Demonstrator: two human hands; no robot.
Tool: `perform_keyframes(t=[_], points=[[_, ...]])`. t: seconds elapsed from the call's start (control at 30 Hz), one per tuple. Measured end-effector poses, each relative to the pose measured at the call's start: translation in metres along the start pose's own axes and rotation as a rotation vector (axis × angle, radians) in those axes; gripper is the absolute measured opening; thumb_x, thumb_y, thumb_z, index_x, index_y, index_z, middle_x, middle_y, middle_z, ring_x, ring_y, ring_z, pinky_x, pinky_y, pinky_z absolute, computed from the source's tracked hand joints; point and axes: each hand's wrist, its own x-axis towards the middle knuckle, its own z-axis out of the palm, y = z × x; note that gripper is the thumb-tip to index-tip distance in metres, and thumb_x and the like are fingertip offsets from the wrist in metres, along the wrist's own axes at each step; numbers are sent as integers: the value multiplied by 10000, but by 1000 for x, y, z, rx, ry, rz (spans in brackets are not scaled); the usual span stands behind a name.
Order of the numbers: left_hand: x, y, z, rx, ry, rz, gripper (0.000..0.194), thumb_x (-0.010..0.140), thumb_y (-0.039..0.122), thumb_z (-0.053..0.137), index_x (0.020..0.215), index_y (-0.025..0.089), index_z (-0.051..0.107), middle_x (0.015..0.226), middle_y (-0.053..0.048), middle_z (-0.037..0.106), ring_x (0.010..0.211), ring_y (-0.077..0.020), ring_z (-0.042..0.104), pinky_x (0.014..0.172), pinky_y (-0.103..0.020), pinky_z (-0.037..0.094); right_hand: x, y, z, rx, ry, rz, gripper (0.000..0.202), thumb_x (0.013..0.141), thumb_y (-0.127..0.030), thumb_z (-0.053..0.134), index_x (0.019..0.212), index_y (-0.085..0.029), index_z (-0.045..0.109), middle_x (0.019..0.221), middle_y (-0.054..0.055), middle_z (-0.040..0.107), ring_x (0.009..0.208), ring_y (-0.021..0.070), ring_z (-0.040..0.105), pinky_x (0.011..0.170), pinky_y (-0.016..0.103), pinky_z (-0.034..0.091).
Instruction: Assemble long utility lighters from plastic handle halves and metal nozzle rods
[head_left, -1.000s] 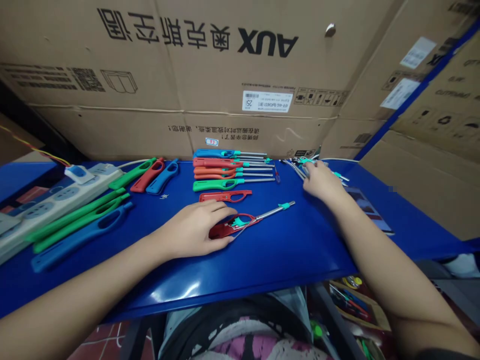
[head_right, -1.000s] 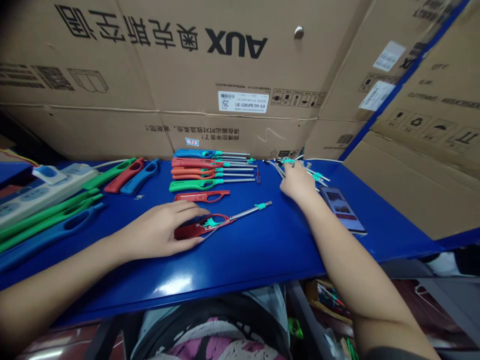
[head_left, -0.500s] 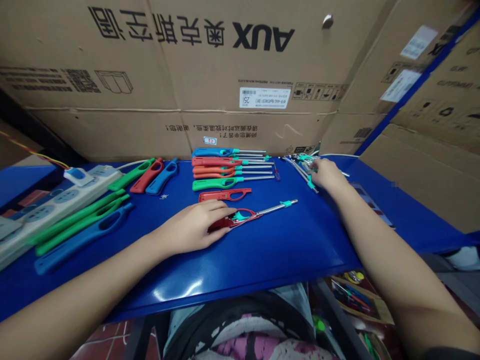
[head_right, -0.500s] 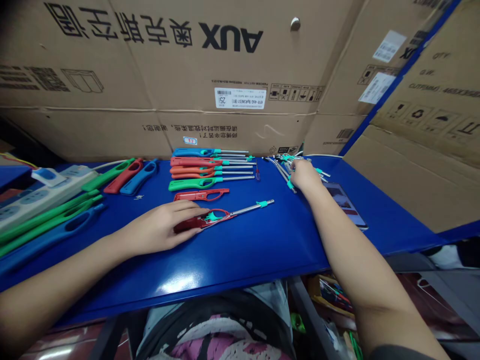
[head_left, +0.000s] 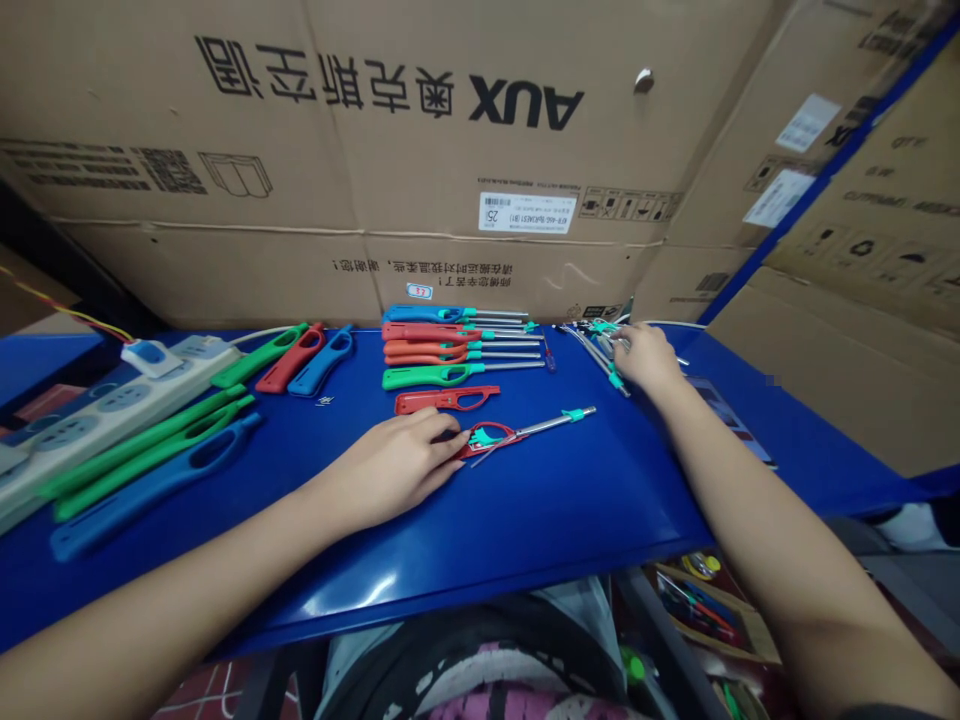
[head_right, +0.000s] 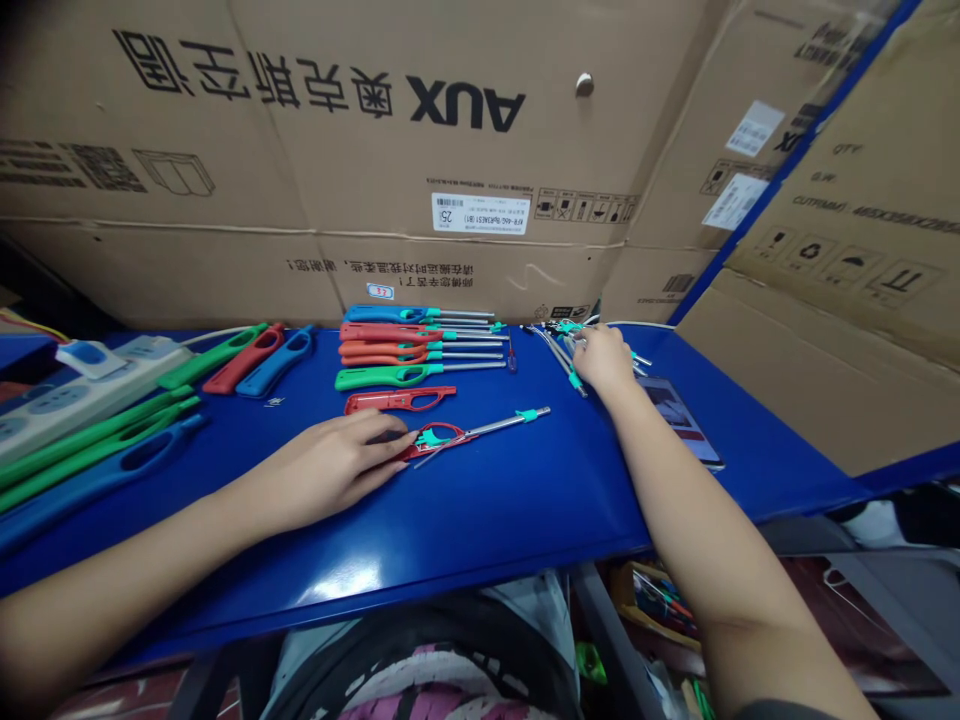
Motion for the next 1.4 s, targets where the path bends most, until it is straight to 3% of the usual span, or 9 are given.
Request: perform_keyframes(t=[0.23,0.5,0.63,0.73,0.87,0.97,1.17,1.3,1.4], points=[[-1,-6,0,-51,-8,-34,331,1024,305,474,1265,207,679,1189,-105,669,1049,-243,656,910,-358,549,6,5,13,42,10,153,264,839,-377,629,926,-162,756,1239,172,588,1191,371,462,943,479,434],[0,-3,0,9,-34,-69,328,1028,279,456,1187,167,720,1144,-112,692,1018,-244,673,893,-371,570,15,11,24,110,16,180,124,752,-225,665,799,-132,732,1075,176,631,1088,325,537,974,432,417],[-2,-1,-1,-2,-6,-70,319,1013,259,475,1204,170,714,1158,-110,698,1030,-255,679,884,-386,578,15,12,17,139,57,178,103,742,-237,667,737,-139,699,1028,181,637,1050,331,550,943,442,429],[-1,0,-1,-101,56,-103,332,977,306,544,1240,174,696,1188,-108,701,1064,-268,677,899,-398,578,14,10,3,173,115,157,113,777,-238,637,795,-148,704,1040,170,649,1044,314,563,920,428,441],[2,4,0,-348,284,-208,392,929,392,615,1250,184,698,1210,-100,721,1130,-268,672,985,-394,549,2,-13,-11,494,201,40,155,746,-315,711,803,-171,710,896,99,667,828,234,594,815,379,471],[6,8,5,-540,399,-327,374,911,421,643,1182,181,738,1196,-92,739,1146,-264,677,1036,-387,525,-19,-48,-14,814,73,-141,258,785,-445,711,839,-193,712,772,41,663,700,182,570,708,332,470],[14,7,15,-960,424,-561,430,851,427,712,1176,146,731,1150,-100,756,1028,-255,728,927,-372,590,-74,-110,-13,1003,-84,-468,193,840,-386,703,862,-194,709,805,28,681,767,166,578,787,344,471],[16,11,14,-1124,429,-537,377,792,372,775,1098,152,759,1075,-81,779,973,-239,737,893,-347,599,-96,-123,-17,1072,-270,-600,166,865,-360,702,890,-197,715,833,24,688,793,163,620,808,346,491],[17,15,11,-1159,439,-519,278,778,333,790,1000,166,789,1014,-64,791,934,-216,738,876,-310,595,-103,-126,-18,1079,-329,-697,149,886,-343,692,902,-197,713,836,30,685,804,162,620,797,336,505]])
